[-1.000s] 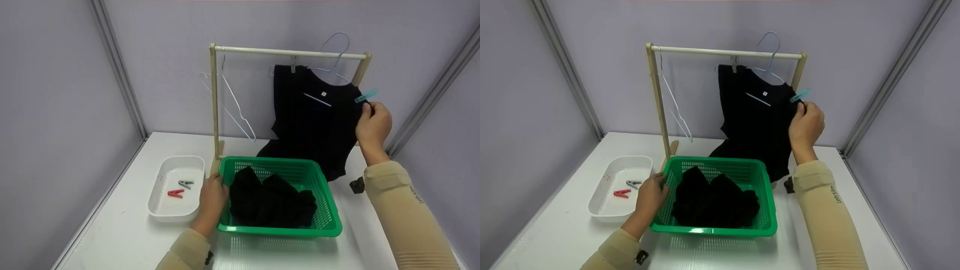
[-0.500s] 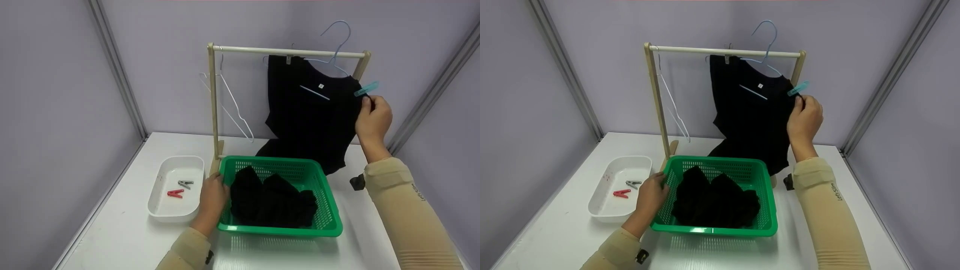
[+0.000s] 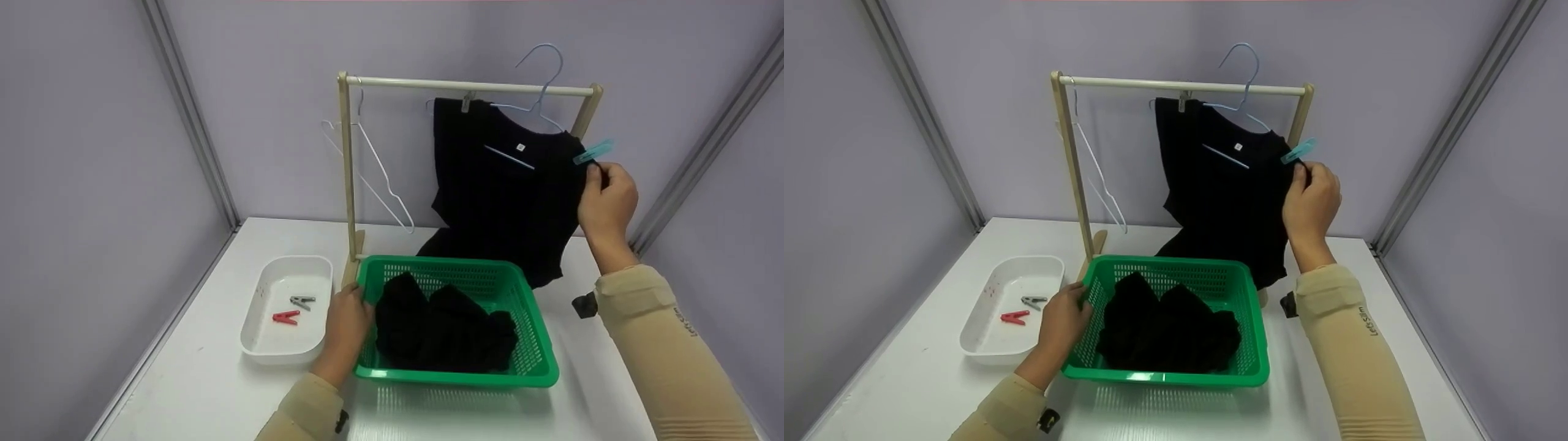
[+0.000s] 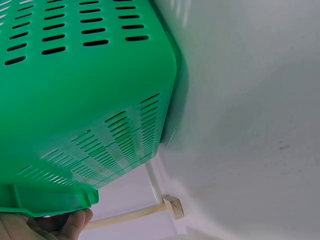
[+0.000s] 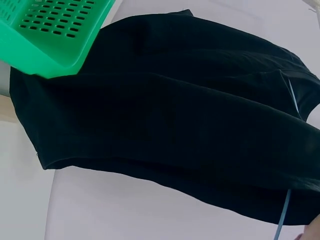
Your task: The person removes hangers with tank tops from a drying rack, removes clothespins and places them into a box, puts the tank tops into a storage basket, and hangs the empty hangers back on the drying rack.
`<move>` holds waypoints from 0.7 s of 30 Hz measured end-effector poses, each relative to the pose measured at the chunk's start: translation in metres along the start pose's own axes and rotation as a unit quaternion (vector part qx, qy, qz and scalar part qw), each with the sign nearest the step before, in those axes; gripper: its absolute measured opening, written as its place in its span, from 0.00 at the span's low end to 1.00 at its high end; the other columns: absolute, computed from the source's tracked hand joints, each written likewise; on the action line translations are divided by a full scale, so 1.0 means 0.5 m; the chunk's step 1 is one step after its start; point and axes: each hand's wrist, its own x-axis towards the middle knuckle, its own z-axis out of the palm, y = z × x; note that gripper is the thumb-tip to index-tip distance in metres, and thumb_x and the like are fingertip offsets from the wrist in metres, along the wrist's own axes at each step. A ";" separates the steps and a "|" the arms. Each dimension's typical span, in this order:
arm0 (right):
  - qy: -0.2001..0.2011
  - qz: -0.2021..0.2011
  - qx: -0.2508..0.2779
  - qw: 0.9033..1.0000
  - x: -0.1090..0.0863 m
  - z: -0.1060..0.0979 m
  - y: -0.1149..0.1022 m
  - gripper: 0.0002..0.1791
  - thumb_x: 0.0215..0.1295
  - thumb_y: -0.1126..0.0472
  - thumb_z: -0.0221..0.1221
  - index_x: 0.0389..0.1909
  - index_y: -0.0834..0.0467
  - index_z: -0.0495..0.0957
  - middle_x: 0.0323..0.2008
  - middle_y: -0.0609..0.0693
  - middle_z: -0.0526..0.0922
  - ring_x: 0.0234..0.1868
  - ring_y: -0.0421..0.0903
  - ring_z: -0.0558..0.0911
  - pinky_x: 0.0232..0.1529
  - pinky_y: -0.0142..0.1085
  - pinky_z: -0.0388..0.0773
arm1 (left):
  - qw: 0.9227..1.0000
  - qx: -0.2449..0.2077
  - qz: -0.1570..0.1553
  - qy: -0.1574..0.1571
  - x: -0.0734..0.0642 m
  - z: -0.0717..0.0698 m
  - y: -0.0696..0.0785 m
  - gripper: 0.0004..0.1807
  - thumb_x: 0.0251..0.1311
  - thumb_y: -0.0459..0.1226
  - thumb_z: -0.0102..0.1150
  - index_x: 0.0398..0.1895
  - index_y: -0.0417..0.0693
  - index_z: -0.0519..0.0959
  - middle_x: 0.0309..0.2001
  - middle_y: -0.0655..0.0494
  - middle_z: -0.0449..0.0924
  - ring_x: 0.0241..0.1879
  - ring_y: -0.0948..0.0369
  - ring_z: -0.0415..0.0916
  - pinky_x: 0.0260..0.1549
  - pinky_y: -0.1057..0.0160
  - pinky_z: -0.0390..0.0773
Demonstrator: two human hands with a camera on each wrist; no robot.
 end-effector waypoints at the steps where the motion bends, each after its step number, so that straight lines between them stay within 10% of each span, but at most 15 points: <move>1: 0.000 -0.002 0.001 1.000 -0.001 -0.001 0.001 0.17 0.76 0.60 0.54 0.42 0.73 0.81 0.39 0.65 0.82 0.39 0.50 0.76 0.44 0.40 0.69 | 1.000 -0.002 0.000 0.000 0.000 0.001 0.000 0.12 0.55 0.27 0.64 0.42 0.30 0.84 0.48 0.38 0.83 0.46 0.42 0.82 0.46 0.47 0.82; 21: -0.010 -0.003 0.017 1.000 -0.038 -0.010 0.014 0.17 0.75 0.59 0.54 0.42 0.71 0.81 0.36 0.61 0.81 0.35 0.40 0.72 0.40 0.29 0.65 | 1.000 -0.005 -0.012 -0.009 -0.001 0.005 0.001 0.14 0.57 0.28 0.63 0.45 0.29 0.83 0.50 0.37 0.83 0.48 0.42 0.81 0.48 0.47 0.81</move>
